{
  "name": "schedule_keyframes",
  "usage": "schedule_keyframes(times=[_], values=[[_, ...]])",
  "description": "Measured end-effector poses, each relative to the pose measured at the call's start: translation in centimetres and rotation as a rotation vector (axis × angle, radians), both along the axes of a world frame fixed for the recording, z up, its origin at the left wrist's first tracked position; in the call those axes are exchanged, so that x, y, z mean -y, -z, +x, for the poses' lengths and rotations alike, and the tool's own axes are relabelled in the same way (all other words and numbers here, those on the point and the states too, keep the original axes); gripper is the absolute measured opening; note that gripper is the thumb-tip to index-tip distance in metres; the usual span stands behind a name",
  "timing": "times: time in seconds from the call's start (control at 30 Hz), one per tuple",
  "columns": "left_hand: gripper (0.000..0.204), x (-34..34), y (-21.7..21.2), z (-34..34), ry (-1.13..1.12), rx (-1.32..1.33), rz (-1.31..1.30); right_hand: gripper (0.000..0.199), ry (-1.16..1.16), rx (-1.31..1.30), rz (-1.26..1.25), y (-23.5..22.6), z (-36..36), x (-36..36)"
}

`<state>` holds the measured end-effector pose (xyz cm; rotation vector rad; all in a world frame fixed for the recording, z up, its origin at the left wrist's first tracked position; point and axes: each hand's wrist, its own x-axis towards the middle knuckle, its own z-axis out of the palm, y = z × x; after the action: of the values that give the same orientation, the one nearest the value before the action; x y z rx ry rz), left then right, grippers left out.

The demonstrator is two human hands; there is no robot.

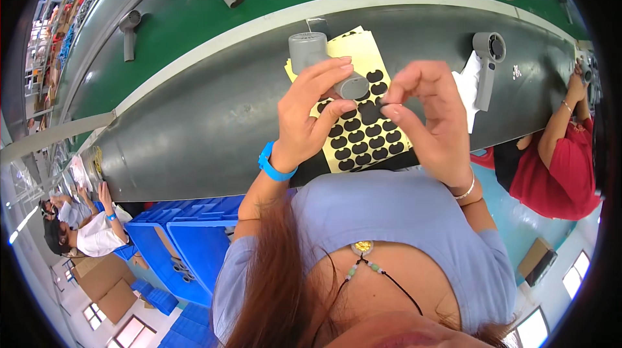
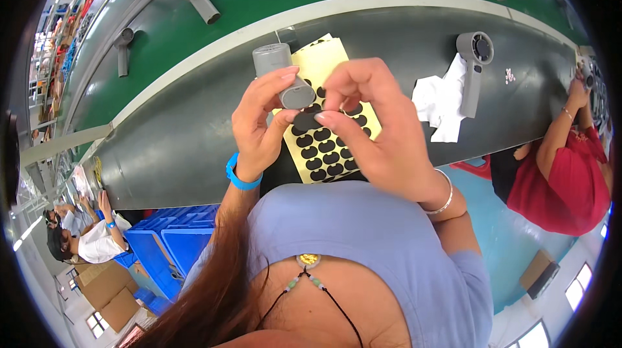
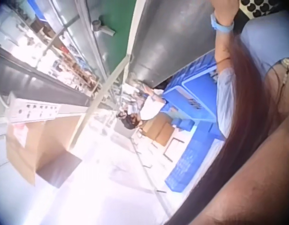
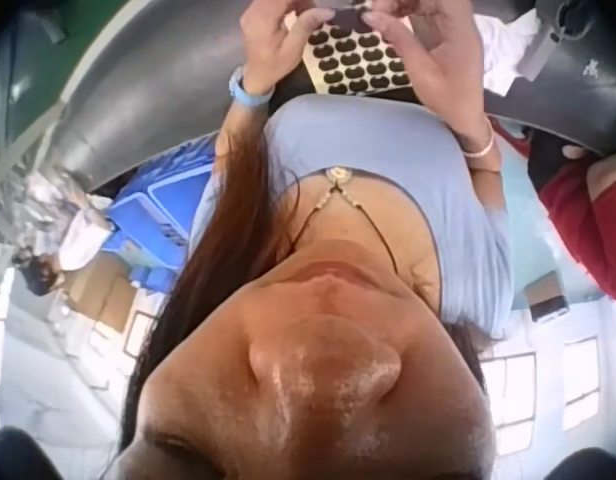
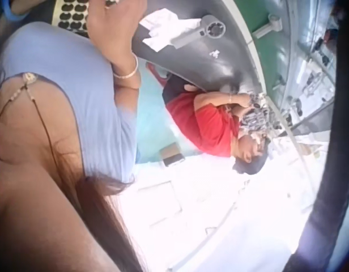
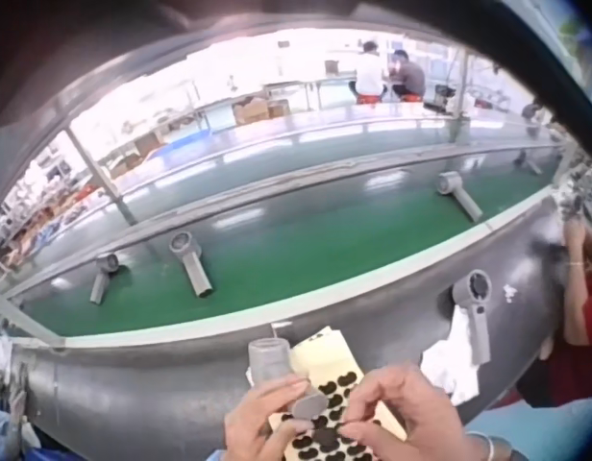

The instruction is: The person picks up plastic components from a conveyor belt, peels adhesive pads from a sticker sheet by hand, adheres them to the ends of the components, and places the components onto the conveyor belt.

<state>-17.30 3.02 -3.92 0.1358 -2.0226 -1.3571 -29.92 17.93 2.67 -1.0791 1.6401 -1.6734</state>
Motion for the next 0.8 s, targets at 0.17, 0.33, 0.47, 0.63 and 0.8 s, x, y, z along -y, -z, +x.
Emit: schedule_keyframes(times=[0.17,0.33,0.47,0.63,0.8], values=[[0.036,-0.5,0.0,0.2,0.054,-0.025,0.218,0.037,-0.029,0.043,-0.003,1.4,0.0,0.8],[0.039,-0.5,0.1,0.5,0.120,-0.042,0.334,0.033,-0.044,0.119,-0.012,1.4,0.3,1.4],[0.041,-0.6,0.0,0.5,0.124,-0.059,0.351,0.031,-0.045,0.120,0.019,1.0,0.3,1.8],[0.041,-0.4,0.2,0.6,0.126,-0.015,0.381,0.030,-0.046,0.120,0.023,1.0,0.1,2.1],[0.039,-0.5,0.4,0.4,0.112,-0.033,0.383,0.030,-0.052,0.095,0.030,1.1,0.0,2.1]])
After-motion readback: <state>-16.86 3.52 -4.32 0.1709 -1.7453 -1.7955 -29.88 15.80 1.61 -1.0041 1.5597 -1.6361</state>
